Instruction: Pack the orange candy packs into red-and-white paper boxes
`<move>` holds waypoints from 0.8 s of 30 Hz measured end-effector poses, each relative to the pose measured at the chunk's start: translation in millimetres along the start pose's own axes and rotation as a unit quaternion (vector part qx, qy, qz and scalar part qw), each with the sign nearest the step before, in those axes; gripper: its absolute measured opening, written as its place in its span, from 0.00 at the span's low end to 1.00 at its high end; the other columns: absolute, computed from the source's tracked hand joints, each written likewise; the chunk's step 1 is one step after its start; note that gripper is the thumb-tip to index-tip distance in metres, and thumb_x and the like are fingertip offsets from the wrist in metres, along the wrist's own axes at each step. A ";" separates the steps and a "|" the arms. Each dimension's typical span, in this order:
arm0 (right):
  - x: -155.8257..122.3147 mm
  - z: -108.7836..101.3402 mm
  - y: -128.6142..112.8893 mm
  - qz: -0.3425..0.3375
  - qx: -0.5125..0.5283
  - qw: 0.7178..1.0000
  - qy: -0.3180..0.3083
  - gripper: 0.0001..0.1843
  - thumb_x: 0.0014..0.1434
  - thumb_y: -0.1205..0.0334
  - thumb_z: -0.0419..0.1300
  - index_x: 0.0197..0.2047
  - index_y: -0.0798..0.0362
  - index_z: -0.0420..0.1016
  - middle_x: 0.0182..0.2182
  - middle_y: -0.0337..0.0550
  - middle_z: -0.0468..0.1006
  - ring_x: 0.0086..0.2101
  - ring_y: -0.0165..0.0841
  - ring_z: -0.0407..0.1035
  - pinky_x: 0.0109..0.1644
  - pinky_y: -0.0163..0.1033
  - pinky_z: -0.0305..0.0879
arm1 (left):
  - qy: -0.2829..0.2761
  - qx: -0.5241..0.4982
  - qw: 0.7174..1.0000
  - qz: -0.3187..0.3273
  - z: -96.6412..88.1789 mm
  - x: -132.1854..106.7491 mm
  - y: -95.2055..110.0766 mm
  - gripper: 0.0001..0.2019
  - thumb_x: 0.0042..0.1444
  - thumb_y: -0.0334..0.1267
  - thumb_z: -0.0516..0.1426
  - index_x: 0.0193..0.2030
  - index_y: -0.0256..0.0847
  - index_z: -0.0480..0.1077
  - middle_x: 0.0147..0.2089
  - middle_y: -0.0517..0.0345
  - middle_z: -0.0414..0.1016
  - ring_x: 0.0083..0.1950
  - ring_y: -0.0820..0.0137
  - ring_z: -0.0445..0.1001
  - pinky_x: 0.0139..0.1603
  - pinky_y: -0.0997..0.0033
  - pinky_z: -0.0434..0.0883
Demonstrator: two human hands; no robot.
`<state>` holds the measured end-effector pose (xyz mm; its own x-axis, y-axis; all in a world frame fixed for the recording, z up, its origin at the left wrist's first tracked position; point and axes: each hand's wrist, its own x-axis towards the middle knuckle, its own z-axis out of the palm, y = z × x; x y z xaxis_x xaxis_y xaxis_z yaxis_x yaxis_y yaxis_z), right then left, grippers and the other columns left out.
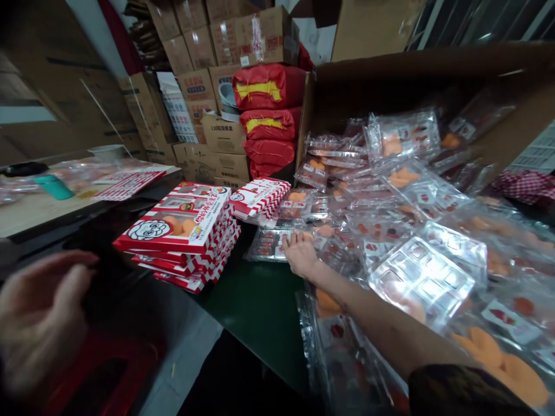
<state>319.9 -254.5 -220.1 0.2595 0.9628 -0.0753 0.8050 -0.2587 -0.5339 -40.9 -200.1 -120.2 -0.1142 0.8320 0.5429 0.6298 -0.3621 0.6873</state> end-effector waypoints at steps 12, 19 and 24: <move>-51.7 -122.5 7.6 0.033 0.379 0.923 0.051 0.17 0.47 0.53 0.65 0.38 0.55 0.78 0.35 0.46 0.81 0.34 0.39 0.74 0.38 0.42 0.69 | -0.305 -0.489 0.804 -0.144 174.2 -62.9 105.1 0.29 0.40 0.41 0.68 0.51 0.41 0.69 0.49 0.50 0.74 0.49 0.66 0.73 0.47 0.71 0.72; -79.3 -58.1 0.2 0.089 0.550 0.831 -0.005 0.22 0.45 0.54 0.69 0.42 0.56 0.76 0.37 0.47 0.80 0.37 0.36 0.75 0.43 0.43 0.69 | -0.425 -0.542 0.684 -0.242 183.5 -60.8 105.5 0.18 0.36 0.41 0.70 0.32 0.34 0.74 0.29 0.56 0.77 0.29 0.72 0.74 0.36 0.73 0.72; -86.1 -68.2 2.2 0.142 0.413 0.867 0.240 0.21 0.43 0.54 0.69 0.38 0.55 0.72 0.25 0.38 0.75 0.26 0.28 0.69 0.27 0.33 0.64 | -0.328 -0.523 0.739 -0.271 183.9 -64.7 91.0 0.15 0.36 0.39 0.70 0.26 0.35 0.70 0.24 0.61 0.75 0.25 0.75 0.71 0.31 0.76 0.70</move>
<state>335.7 -343.3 -157.4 0.7360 0.6752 -0.0487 0.0676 -0.1449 -0.9871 165.2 -209.5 -181.6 0.4800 0.8749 -0.0641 -0.3490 0.2575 0.9011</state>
